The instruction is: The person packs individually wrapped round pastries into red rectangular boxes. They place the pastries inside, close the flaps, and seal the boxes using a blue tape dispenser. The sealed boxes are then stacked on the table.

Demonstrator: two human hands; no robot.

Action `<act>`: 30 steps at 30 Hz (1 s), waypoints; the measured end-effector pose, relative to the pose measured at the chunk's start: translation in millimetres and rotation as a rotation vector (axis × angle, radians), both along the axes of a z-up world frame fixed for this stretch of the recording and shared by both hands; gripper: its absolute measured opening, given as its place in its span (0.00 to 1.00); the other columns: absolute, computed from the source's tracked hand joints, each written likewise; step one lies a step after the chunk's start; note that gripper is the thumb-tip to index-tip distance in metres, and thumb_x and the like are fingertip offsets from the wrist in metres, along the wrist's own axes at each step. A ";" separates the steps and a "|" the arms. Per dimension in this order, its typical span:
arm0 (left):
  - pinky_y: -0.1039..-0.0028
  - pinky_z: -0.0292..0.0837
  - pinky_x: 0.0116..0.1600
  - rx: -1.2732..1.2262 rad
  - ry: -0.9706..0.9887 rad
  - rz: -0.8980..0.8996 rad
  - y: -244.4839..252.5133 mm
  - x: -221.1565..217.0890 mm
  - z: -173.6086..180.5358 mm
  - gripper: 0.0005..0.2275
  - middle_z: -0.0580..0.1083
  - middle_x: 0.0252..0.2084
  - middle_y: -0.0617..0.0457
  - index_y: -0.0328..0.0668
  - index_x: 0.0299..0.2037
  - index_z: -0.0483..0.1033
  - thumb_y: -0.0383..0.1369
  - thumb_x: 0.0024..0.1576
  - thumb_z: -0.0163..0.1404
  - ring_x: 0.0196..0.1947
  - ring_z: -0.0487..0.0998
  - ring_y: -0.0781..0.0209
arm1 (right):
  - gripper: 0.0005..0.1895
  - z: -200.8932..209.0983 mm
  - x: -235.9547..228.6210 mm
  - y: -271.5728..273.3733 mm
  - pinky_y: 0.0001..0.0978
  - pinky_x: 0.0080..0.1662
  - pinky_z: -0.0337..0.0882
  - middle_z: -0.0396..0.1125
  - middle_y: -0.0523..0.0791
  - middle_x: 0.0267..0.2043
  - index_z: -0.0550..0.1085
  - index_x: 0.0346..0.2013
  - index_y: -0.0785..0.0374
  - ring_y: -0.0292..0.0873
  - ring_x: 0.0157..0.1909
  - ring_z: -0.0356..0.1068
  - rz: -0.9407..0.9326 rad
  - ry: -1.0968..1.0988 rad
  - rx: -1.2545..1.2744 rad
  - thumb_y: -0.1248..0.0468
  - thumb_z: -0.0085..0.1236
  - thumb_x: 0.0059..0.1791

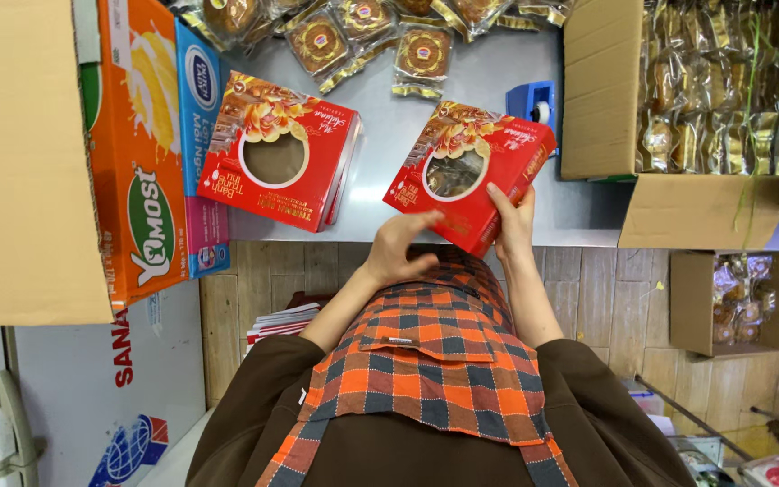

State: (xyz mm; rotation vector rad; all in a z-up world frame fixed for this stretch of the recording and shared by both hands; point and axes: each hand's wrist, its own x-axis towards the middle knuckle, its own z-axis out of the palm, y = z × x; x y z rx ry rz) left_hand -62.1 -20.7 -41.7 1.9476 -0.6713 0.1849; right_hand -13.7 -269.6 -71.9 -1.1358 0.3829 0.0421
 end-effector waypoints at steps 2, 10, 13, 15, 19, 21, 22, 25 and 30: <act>0.61 0.71 0.67 0.016 0.143 0.214 0.5 4.8 -17.3 0.26 0.71 0.65 0.45 0.39 0.68 0.66 0.43 0.62 0.54 0.64 0.74 0.51 | 0.34 -1.6 -4.1 -5.0 0.41 0.57 0.74 0.64 0.52 0.58 0.58 0.64 0.66 0.48 0.58 0.69 -0.079 0.094 -0.070 0.63 0.62 0.47; 0.65 0.71 0.62 -0.153 0.352 0.573 40.2 27.3 -53.6 0.19 0.69 0.65 0.45 0.38 0.66 0.65 0.37 0.68 0.45 0.60 0.75 0.52 | 0.32 45.8 8.7 -39.4 0.44 0.56 0.74 0.65 0.51 0.56 0.64 0.63 0.65 0.50 0.56 0.70 -0.133 -0.106 0.214 0.55 0.53 0.47; 0.65 0.71 0.62 -0.147 0.358 0.542 37.4 23.2 -48.3 0.19 0.69 0.65 0.45 0.38 0.67 0.64 0.36 0.68 0.45 0.59 0.75 0.53 | 0.30 52.5 73.0 -81.8 0.45 0.62 0.72 0.68 0.48 0.58 0.65 0.62 0.60 0.48 0.61 0.69 -0.254 -0.239 0.230 0.52 0.52 0.47; 0.65 0.72 0.62 -0.141 0.372 0.537 29.2 20.5 -44.9 0.19 0.69 0.65 0.45 0.38 0.67 0.64 0.35 0.68 0.44 0.59 0.75 0.53 | 0.28 55.5 147.1 -120.4 0.50 0.63 0.71 0.67 0.51 0.58 0.67 0.59 0.66 0.52 0.62 0.69 -0.272 -0.418 0.265 0.48 0.51 0.53; 0.65 0.73 0.61 -0.143 0.426 0.564 2.4 3.8 -43.5 0.19 0.68 0.65 0.45 0.38 0.67 0.64 0.36 0.68 0.44 0.58 0.77 0.54 | 0.35 62.2 272.2 -188.3 0.50 0.62 0.72 0.63 0.51 0.62 0.60 0.64 0.61 0.52 0.63 0.68 -0.383 -0.495 0.070 0.45 0.53 0.49; 0.65 0.72 0.61 -0.124 0.439 0.564 -6.8 -5.2 -42.8 0.18 0.67 0.65 0.45 0.38 0.67 0.63 0.36 0.68 0.43 0.58 0.77 0.54 | 0.39 58.0 304.7 -215.8 0.51 0.60 0.73 0.61 0.52 0.63 0.56 0.65 0.59 0.52 0.63 0.68 -0.464 -0.302 -0.117 0.43 0.54 0.47; 0.66 0.72 0.61 -0.101 0.443 0.561 -9.5 -8.8 -42.0 0.19 0.66 0.65 0.44 0.37 0.67 0.63 0.35 0.68 0.43 0.58 0.77 0.54 | 0.41 54.5 315.4 -226.3 0.52 0.59 0.74 0.60 0.52 0.64 0.54 0.66 0.58 0.52 0.63 0.68 -0.476 -0.240 -0.182 0.42 0.55 0.46; 0.66 0.73 0.61 -0.090 0.455 0.601 -21.5 -6.8 -41.6 0.18 0.67 0.64 0.45 0.37 0.67 0.64 0.34 0.68 0.44 0.57 0.77 0.55 | 0.48 47.7 336.1 -245.4 0.53 0.56 0.76 0.57 0.53 0.66 0.49 0.69 0.56 0.53 0.63 0.67 -0.456 -0.144 -0.285 0.38 0.57 0.44; 0.66 0.74 0.59 -0.081 0.477 0.644 -34.0 0.5 -39.8 0.17 0.69 0.62 0.45 0.36 0.65 0.66 0.33 0.67 0.45 0.55 0.78 0.55 | 0.60 43.5 323.2 -237.8 0.55 0.51 0.79 0.52 0.54 0.70 0.39 0.73 0.51 0.55 0.62 0.67 -0.318 -0.133 -0.164 0.32 0.60 0.39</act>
